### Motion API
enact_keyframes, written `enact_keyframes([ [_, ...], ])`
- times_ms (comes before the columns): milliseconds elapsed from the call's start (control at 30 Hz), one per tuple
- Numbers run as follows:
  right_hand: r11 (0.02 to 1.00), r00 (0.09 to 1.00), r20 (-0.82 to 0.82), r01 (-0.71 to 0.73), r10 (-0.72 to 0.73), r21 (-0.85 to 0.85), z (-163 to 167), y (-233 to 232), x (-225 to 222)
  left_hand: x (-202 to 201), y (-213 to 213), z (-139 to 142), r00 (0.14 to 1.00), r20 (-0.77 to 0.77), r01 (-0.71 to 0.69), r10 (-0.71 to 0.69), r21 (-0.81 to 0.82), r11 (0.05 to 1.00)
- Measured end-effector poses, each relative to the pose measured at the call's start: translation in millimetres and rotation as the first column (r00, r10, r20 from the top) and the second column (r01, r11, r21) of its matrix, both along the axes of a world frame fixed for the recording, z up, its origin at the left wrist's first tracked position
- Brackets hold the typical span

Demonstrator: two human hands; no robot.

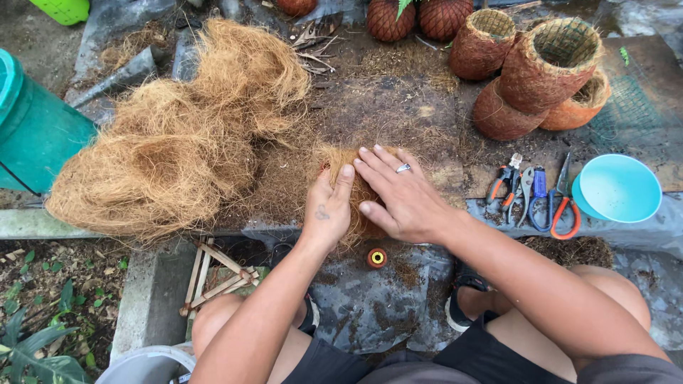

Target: The person tears and shapes sheets of coconut coir fiber by hand and presses them around the inside of a small terracotta pot, adding loose fibers to build up and smooth the liner. They work through a pile of coir, fitting fiber to one pot at a time on the workbench.

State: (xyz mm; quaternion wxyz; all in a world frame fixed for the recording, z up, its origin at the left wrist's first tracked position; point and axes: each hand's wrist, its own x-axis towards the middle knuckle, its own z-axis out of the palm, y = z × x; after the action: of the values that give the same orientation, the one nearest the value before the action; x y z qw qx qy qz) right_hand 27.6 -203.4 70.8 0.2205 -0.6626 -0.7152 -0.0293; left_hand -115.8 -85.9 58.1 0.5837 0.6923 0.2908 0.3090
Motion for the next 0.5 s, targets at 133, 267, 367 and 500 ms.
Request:
enact_keyframes([
  [133, 0.999, 0.995, 0.090, 0.048, -0.049, 0.009, 0.5, 6.9, -4.9, 0.5, 2.4, -4.2, 0.999, -0.029, -0.023, 0.019, -0.146, 0.989],
  [267, 0.996, 0.969, 0.229, 0.091, -0.088, -0.003, 19.1, 17.8, -16.9, -1.3, -0.6, 5.4, 0.993, 0.110, 0.063, -0.033, -0.281, 0.958],
  [367, 0.997, 0.967, 0.246, 0.054, -0.064, 0.048, 41.8, 24.3, -16.5, -5.4, 2.7, 21.5, 0.992, 0.124, 0.015, 0.021, -0.282, 0.959],
  [500, 0.917, 0.991, 0.021, -0.127, 0.129, 0.377, 67.9, 14.8, 22.5, -16.2, 19.6, 54.1, 0.960, 0.278, 0.025, -0.013, -0.039, 0.999],
])
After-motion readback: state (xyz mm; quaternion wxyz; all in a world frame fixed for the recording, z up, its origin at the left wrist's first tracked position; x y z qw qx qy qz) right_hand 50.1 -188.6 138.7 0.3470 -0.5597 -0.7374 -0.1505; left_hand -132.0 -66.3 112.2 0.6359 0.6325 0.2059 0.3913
